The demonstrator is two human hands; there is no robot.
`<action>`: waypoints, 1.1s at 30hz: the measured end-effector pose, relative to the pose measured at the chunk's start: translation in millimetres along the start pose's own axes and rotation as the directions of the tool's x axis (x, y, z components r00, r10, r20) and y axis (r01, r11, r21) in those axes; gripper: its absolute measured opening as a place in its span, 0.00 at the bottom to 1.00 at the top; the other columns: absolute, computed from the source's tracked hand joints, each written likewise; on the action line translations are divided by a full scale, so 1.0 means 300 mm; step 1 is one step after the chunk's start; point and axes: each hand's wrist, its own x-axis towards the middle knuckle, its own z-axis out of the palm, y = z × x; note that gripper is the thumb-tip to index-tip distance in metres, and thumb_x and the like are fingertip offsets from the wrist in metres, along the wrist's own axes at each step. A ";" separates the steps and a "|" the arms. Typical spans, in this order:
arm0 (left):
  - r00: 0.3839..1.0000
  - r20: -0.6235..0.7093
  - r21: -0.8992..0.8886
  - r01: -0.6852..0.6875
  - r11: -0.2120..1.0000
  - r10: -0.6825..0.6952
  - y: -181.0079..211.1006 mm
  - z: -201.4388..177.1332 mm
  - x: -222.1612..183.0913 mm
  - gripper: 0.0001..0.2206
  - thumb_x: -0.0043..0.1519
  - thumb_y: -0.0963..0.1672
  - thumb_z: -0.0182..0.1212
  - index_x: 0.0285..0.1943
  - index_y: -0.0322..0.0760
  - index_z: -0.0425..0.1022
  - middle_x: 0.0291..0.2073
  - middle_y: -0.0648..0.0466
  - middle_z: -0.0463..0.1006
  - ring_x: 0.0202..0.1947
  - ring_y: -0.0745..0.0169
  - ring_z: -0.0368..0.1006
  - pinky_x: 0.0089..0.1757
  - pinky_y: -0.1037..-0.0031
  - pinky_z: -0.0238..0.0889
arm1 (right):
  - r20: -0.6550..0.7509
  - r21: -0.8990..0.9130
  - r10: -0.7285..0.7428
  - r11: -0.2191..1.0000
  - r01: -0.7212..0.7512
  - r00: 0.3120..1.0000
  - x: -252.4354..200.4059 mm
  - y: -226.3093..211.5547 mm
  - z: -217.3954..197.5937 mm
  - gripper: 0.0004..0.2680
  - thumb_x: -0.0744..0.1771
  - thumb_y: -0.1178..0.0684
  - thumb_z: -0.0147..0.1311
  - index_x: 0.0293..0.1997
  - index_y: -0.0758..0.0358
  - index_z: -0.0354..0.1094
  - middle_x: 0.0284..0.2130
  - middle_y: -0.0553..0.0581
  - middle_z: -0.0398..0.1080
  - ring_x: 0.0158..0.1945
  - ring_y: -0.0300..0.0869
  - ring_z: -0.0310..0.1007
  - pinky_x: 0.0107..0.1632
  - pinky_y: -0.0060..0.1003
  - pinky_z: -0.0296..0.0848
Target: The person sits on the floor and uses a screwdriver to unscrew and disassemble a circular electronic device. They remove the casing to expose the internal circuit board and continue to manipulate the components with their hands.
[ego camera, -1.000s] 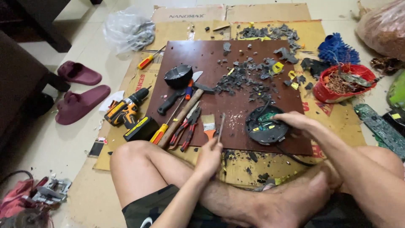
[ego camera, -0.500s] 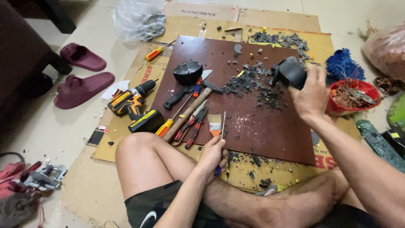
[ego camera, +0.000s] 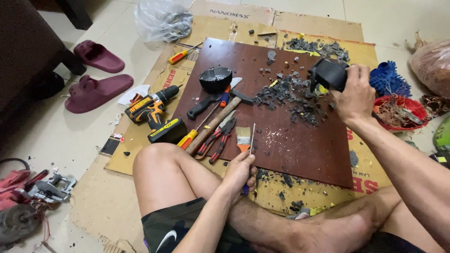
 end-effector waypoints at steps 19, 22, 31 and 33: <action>0.956 0.060 0.767 -0.228 0.600 0.286 -0.080 0.042 -0.060 0.24 0.60 0.48 0.60 0.68 0.56 0.78 0.51 0.44 0.85 0.58 0.40 0.78 0.56 0.55 0.71 | 0.832 0.146 0.397 0.518 -0.843 0.388 -0.373 0.070 0.012 0.18 0.68 0.49 0.58 0.66 0.63 0.69 0.52 0.85 0.67 0.32 0.73 0.77 0.21 0.62 0.80; 0.956 0.122 0.851 -0.238 0.467 0.265 -0.060 0.063 -0.095 0.23 0.63 0.49 0.58 0.70 0.60 0.77 0.55 0.47 0.83 0.62 0.41 0.75 0.61 0.52 0.67 | 0.823 0.062 0.447 0.544 -0.837 0.351 -0.369 0.070 0.005 0.18 0.68 0.43 0.57 0.64 0.59 0.71 0.53 0.80 0.69 0.43 0.70 0.77 0.25 0.60 0.84; 0.946 0.272 0.944 -0.298 0.141 0.177 0.056 0.164 -0.060 0.18 0.65 0.47 0.54 0.61 0.48 0.82 0.51 0.42 0.84 0.58 0.37 0.78 0.56 0.48 0.70 | 0.778 -0.010 0.378 0.807 -0.591 0.503 -0.408 0.137 0.177 0.22 0.64 0.34 0.56 0.57 0.56 0.78 0.52 0.70 0.79 0.62 0.63 0.74 0.65 0.58 0.70; 0.944 0.293 0.951 -0.304 0.057 0.150 0.114 0.198 -0.102 0.18 0.64 0.45 0.52 0.60 0.46 0.83 0.50 0.40 0.85 0.57 0.35 0.79 0.55 0.48 0.71 | 0.741 0.160 0.448 0.605 -0.780 0.500 -0.427 0.038 0.098 0.22 0.62 0.37 0.63 0.57 0.59 0.77 0.50 0.71 0.77 0.61 0.61 0.73 0.64 0.57 0.67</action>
